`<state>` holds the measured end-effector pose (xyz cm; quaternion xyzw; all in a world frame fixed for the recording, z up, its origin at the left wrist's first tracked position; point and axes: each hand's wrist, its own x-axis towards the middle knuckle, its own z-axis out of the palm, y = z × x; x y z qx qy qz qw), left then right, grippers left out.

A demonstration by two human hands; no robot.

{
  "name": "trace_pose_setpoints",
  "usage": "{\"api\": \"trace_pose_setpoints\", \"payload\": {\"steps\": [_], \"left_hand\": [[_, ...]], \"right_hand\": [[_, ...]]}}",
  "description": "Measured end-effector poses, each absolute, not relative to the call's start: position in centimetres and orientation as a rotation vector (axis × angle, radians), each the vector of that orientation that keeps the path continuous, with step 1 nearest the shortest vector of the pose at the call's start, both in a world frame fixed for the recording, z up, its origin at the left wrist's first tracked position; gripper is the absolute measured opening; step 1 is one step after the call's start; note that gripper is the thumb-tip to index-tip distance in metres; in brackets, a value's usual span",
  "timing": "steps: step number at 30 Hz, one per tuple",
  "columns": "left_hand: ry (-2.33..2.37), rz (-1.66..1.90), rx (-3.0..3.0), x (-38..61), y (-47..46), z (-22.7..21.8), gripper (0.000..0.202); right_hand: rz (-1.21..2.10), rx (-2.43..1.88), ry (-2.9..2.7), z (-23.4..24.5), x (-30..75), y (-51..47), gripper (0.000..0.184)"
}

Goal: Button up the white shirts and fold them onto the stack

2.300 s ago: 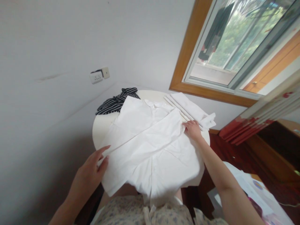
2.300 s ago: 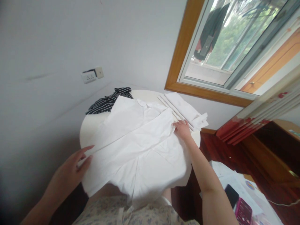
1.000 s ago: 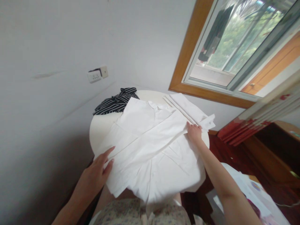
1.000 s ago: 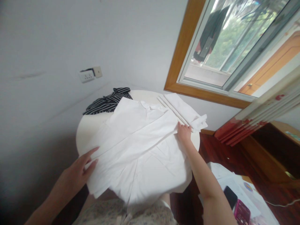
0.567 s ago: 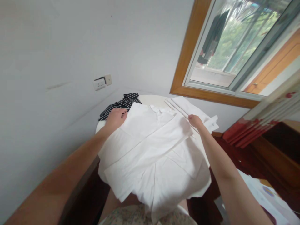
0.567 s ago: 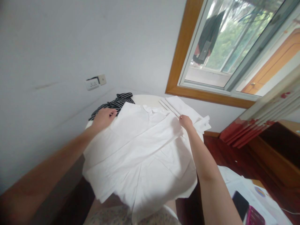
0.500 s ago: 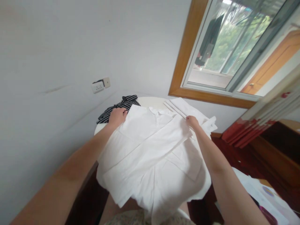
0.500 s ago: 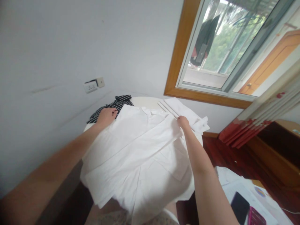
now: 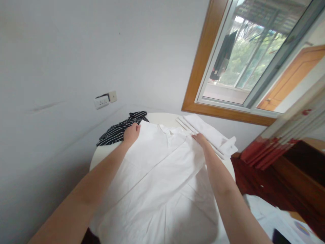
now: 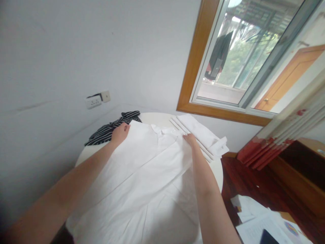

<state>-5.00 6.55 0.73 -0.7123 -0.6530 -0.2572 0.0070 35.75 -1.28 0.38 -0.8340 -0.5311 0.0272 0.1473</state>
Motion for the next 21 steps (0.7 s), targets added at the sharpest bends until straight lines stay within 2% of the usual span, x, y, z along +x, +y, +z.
{"api": "trace_pose_setpoints", "payload": {"steps": [6, 13, 17, 21], "left_hand": [[-1.979, -0.837, -2.021, -6.9, 4.9, 2.3, 0.05], [-1.839, -0.748, -2.049, -7.3, 4.0, 1.6, 0.037], [-1.601, -0.774, -2.192, -4.7, 2.3, 0.3, 0.037], [-1.52, -0.754, -2.358, -3.0, 1.8, -2.7, 0.038]], "right_hand": [[-0.237, -2.144, -1.463, -0.3, 34.1, -2.3, 0.046], [-0.486, -2.225, -1.488, -0.7, 31.9, -2.0, 0.048], [-0.458, -2.185, -1.777, -2.5, 30.8, -2.3, 0.049], [-0.279, -2.238, -1.942, -5.0, 30.4, -2.3, 0.054]]}}
